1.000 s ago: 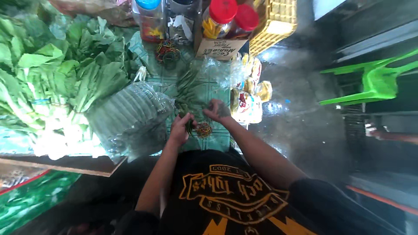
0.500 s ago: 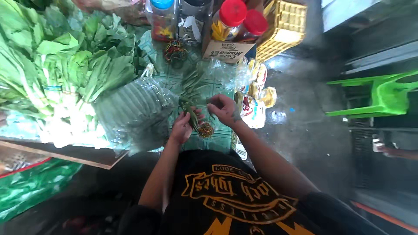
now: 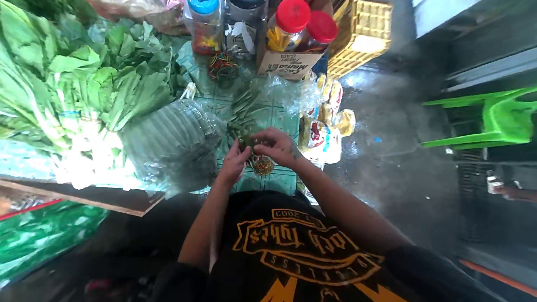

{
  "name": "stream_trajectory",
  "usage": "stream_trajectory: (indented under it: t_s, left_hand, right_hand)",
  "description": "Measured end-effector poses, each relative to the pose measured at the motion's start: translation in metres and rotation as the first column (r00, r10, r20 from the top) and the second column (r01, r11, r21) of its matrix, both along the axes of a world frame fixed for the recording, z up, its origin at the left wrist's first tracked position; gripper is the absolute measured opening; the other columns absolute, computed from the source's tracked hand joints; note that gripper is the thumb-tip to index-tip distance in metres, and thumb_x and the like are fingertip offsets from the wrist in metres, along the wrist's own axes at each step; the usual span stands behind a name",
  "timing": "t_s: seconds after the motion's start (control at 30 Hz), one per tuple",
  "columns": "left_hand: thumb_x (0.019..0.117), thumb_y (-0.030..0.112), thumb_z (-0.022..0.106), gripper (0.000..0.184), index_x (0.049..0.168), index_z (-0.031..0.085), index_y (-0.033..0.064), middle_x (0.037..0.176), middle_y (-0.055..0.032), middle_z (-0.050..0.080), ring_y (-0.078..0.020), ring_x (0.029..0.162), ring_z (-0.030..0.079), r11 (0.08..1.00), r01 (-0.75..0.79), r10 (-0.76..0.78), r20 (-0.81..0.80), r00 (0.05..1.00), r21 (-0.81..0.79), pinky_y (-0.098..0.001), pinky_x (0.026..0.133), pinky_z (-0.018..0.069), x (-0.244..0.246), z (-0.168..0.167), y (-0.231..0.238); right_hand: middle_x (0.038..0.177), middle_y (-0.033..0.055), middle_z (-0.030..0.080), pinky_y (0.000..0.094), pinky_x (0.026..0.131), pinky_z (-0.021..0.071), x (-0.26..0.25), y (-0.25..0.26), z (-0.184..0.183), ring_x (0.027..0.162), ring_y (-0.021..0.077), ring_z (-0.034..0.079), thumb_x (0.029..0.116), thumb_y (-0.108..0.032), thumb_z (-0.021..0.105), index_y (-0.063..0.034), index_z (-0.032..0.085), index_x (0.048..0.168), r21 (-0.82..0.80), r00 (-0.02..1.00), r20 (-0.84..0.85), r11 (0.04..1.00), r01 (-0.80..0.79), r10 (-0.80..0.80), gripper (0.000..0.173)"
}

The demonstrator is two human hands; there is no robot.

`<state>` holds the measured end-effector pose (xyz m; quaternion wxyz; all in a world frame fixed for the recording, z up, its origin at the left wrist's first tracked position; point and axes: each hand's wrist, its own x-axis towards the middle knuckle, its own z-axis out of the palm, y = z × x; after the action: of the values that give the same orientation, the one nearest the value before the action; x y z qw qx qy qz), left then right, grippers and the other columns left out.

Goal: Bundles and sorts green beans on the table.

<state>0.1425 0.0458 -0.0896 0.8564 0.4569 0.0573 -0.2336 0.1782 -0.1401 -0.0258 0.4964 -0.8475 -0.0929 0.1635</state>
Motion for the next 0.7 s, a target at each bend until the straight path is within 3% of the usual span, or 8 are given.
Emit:
stream_trajectory:
  t_s: [0.1, 0.2, 0.4, 0.57, 0.63, 0.7]
  left_hand:
    - [0.1091, 0.018, 0.047, 0.044, 0.152, 0.038, 0.016, 0.132, -0.0098, 0.062, -0.0228, 0.116, 0.064, 0.995, -0.075, 0.069, -0.086, 0.994, -0.067, -0.0461, 0.1, 0.0535, -0.007, 0.002, -0.007]
    - [0.1091, 0.02, 0.047, 0.041, 0.149, 0.041, 0.0188, 0.133, -0.0064, 0.061, -0.0203, 0.116, 0.063, 0.98, -0.17, 0.151, -0.171, 0.974, -0.105, -0.0433, 0.099, 0.0533, -0.011, 0.003, -0.017]
    - [0.1096, 0.022, 0.047, 0.037, 0.146, 0.043, 0.0168, 0.133, -0.0065, 0.063, -0.0213, 0.116, 0.063, 0.973, -0.229, 0.218, -0.213, 0.952, -0.031, -0.044, 0.098, 0.0537, -0.011, -0.004, -0.026]
    - [0.1104, 0.027, 0.046, 0.041, 0.149, 0.04, 0.0156, 0.132, -0.0065, 0.064, -0.021, 0.118, 0.063, 0.967, -0.239, 0.251, -0.189, 0.949, 0.086, -0.044, 0.101, 0.0521, -0.005, -0.011, -0.014]
    - [0.1105, 0.025, 0.045, 0.04, 0.149, 0.039, 0.0137, 0.127, -0.0112, 0.065, -0.0274, 0.115, 0.065, 0.973, -0.218, 0.227, -0.169, 0.959, 0.07, -0.0491, 0.099, 0.0542, -0.003, -0.013, -0.007]
    - [0.1103, 0.024, 0.046, 0.044, 0.151, 0.034, 0.0136, 0.128, -0.0134, 0.064, -0.0306, 0.111, 0.068, 0.984, -0.14, 0.154, -0.128, 0.98, 0.112, -0.0512, 0.094, 0.0581, -0.003, -0.011, -0.001]
  right_hand:
    - [0.106, 0.01, 0.062, 0.0339, 0.068, 0.0575, -0.007, -0.001, -0.012, 0.081, 0.0164, 0.062, 0.0828, -0.02, 0.083, -0.0169, 0.072, 0.128, -0.058, 0.996, 0.081, 0.998, -0.033, 0.037, 0.047]
    - [0.106, 0.0117, 0.067, 0.0394, 0.074, 0.0615, -0.015, -0.001, -0.02, 0.083, 0.02, 0.068, 0.087, -0.016, 0.079, -0.0139, 0.072, 0.126, -0.146, 0.989, 0.141, 0.989, -0.018, 0.039, 0.039]
    - [0.091, 0.009, 0.073, 0.039, 0.071, 0.0622, -0.02, -0.01, -0.028, 0.074, 0.0182, 0.071, 0.0907, -0.009, 0.076, -0.0062, 0.062, 0.128, -0.062, 0.987, -0.143, 0.996, 0.059, -0.067, 0.04]
    - [0.082, 0.0088, 0.069, 0.0406, 0.067, 0.0591, -0.021, -0.036, -0.04, 0.068, 0.018, 0.066, 0.093, -0.012, 0.071, -0.0036, 0.068, 0.115, -0.056, 0.98, -0.199, 0.998, 0.017, -0.028, 0.024]
    - [0.094, 0.0089, 0.072, 0.042, 0.073, 0.0609, -0.018, -0.046, -0.042, 0.078, 0.0192, 0.07, 0.0948, -0.019, 0.071, -0.0066, 0.069, 0.12, -0.141, 0.986, -0.16, 0.99, 0.021, -0.043, 0.028]
    - [0.121, 0.0118, 0.07, 0.0497, 0.089, 0.058, -0.012, -0.047, -0.032, 0.103, 0.0264, 0.069, 0.0978, -0.032, 0.07, -0.0101, 0.068, 0.127, -0.252, 0.994, -0.111, 0.967, -0.028, 0.0, 0.037]
